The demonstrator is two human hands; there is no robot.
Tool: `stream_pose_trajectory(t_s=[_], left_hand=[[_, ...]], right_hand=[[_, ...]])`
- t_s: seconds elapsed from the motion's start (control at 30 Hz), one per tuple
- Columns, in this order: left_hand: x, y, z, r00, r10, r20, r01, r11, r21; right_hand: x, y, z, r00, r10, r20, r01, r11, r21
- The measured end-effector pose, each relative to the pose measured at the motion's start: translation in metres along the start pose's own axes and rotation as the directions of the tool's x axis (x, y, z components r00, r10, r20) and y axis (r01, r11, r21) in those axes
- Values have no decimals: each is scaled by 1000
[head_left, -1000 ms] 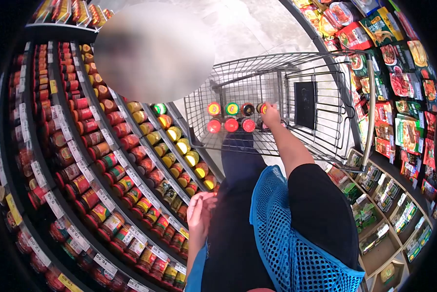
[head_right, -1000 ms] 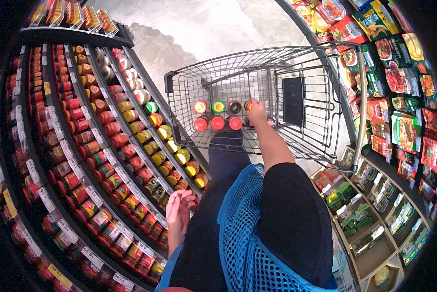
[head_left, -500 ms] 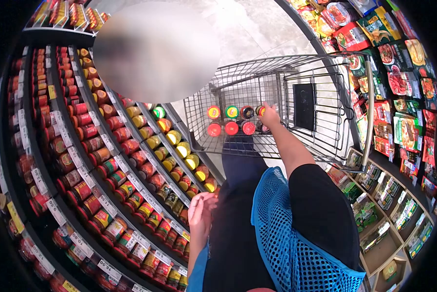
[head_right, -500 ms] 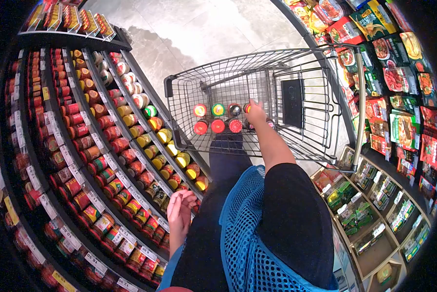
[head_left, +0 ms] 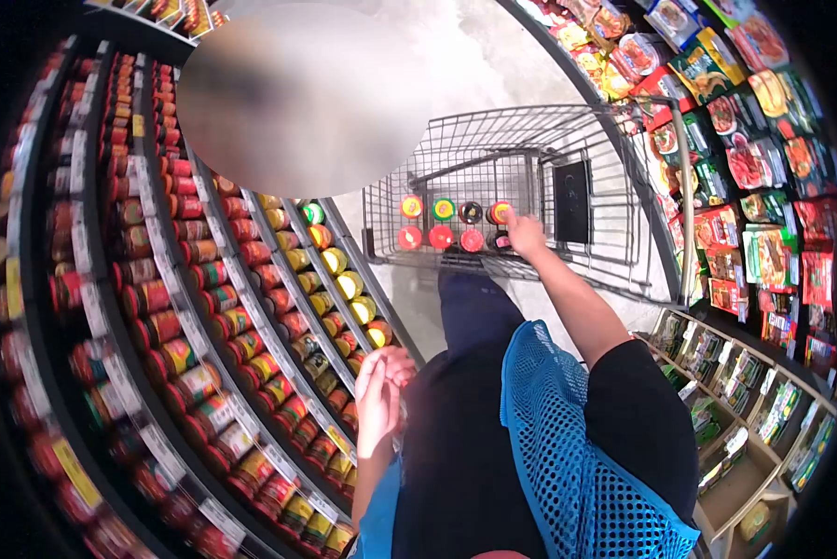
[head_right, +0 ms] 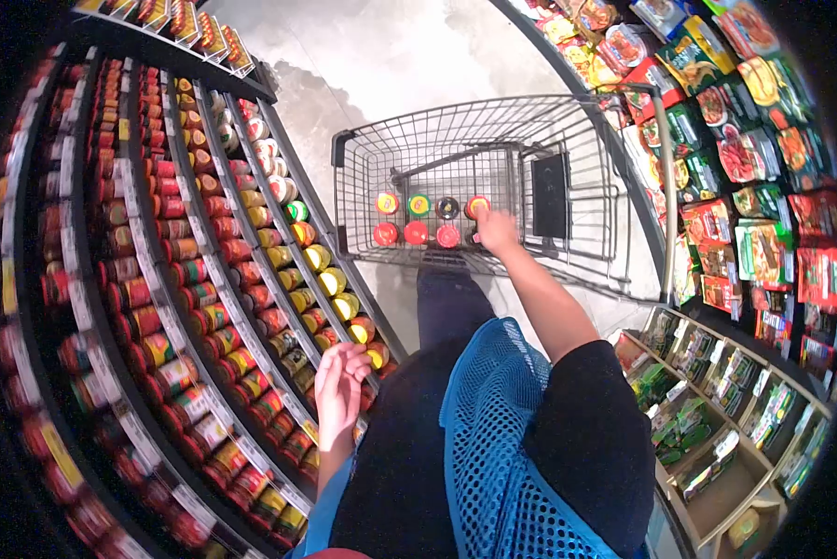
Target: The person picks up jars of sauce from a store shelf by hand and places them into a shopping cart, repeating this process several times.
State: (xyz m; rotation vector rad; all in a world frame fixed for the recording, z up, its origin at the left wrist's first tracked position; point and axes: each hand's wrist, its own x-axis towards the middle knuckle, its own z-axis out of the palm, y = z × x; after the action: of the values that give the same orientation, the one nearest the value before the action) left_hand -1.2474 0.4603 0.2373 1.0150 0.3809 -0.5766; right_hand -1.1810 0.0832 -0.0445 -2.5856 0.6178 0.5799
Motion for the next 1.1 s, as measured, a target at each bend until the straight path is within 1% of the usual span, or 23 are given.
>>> stream_pose_trajectory(t_s=[0.03, 0.07, 0.13, 0.17, 0.2, 0.23, 0.3, 0.33, 0.37, 0.4, 0.47, 0.5, 0.53, 0.6, 0.63, 0.67, 0.73, 0.77, 0.87, 0.9, 1.0, 1.03, 1.1], left_hand=[[-10, -7, -2, 999, 10, 32, -9, 999, -50], [-22, -13, -4, 999, 17, 39, -16, 1000, -26], [-44, -30, -7, 998, 50, 49, -50, 999, 1], [-52, -37, -13, 995, 47, 93, -49, 999, 19], [-64, -40, -11, 993, 59, 103, -62, 998, 26], [-78, -44, -6, 992, 72, 104, -75, 997, 32], [-104, -51, 1, 989, 112, 98, -114, 993, 14], [-115, -54, 4, 987, 119, 104, -121, 993, 8], [-125, -57, 7, 987, 121, 110, -122, 992, 5], [-133, -60, 9, 986, 116, 118, -117, 993, 7], [-150, -67, 14, 987, 139, 82, -143, 989, 48], [-157, -71, 17, 986, 157, 52, -160, 985, 58], [-164, -77, 20, 985, 171, 19, -172, 983, 66], [-183, -91, 23, 975, 208, -78, -206, 978, 33], [-190, -97, 26, 966, 230, -118, -231, 973, 8], [-191, -104, 30, 954, 258, -151, -263, 965, -16], [-199, -129, 33, 946, 239, -221, -262, 962, -82], [-204, -138, 39, 946, 213, -244, -245, 963, -111], [-213, -165, 51, 949, 134, -286, -181, 973, -145], [-216, -172, 52, 949, 121, -290, -168, 975, -142], [-225, -181, 60, 948, 127, -293, -174, 975, -140], [-228, -183, 60, 947, 132, -294, -177, 975, -131], [-234, -185, 59, 942, 142, -304, -187, 975, -123]], right_hand=[[-16, -1, 8, 994, -84, -66, 98, 963, 251], [-45, -24, -16, 983, -183, -31, 184, 931, 317], [-103, -57, -36, 974, -222, 47, 195, 924, 328], [-129, -71, -40, 964, -260, 59, 245, 951, 190], [-153, -80, -41, 952, -295, 80, 292, 955, 48], [-164, -81, -31, 948, -314, 59, 319, 940, -119], [-163, -63, 0, 908, -412, -76, 392, 900, -192], [-161, -56, 3, 875, -464, -139, 428, 875, -228], [-164, -56, -4, 883, -461, -89, 436, 875, -210], [-163, -61, -9, 908, -416, -51, 400, 895, -197], [-157, -70, -14, 951, -308, 42, 310, 936, -166], [-156, -70, -16, 946, -324, 30, 325, 934, -150], [-156, -66, -17, 909, -416, -14, 409, 900, -147], [-155, -61, -20, 873, -487, 32, 486, 860, -155], [-156, -57, -22, 841, -541, -10, 531, 829, -176], [-146, -57, -24, 818, -575, -2, 569, 810, -142], [-129, -43, -3, 783, -621, 24, 621, 781, -59], [-131, -38, -4, 728, -684, -41, 683, 729, -48], [-152, -43, -23, 778, -625, 54, 627, 779, -21], [-158, -44, -26, 785, -614, 75, 619, 783, -64], [-160, -34, -15, 757, -651, 62, 653, 756, -37], [-163, -31, -11, 756, -655, 2, 655, 756, -14], [-167, -23, -2, 762, -647, -18, 648, 761, 28]])
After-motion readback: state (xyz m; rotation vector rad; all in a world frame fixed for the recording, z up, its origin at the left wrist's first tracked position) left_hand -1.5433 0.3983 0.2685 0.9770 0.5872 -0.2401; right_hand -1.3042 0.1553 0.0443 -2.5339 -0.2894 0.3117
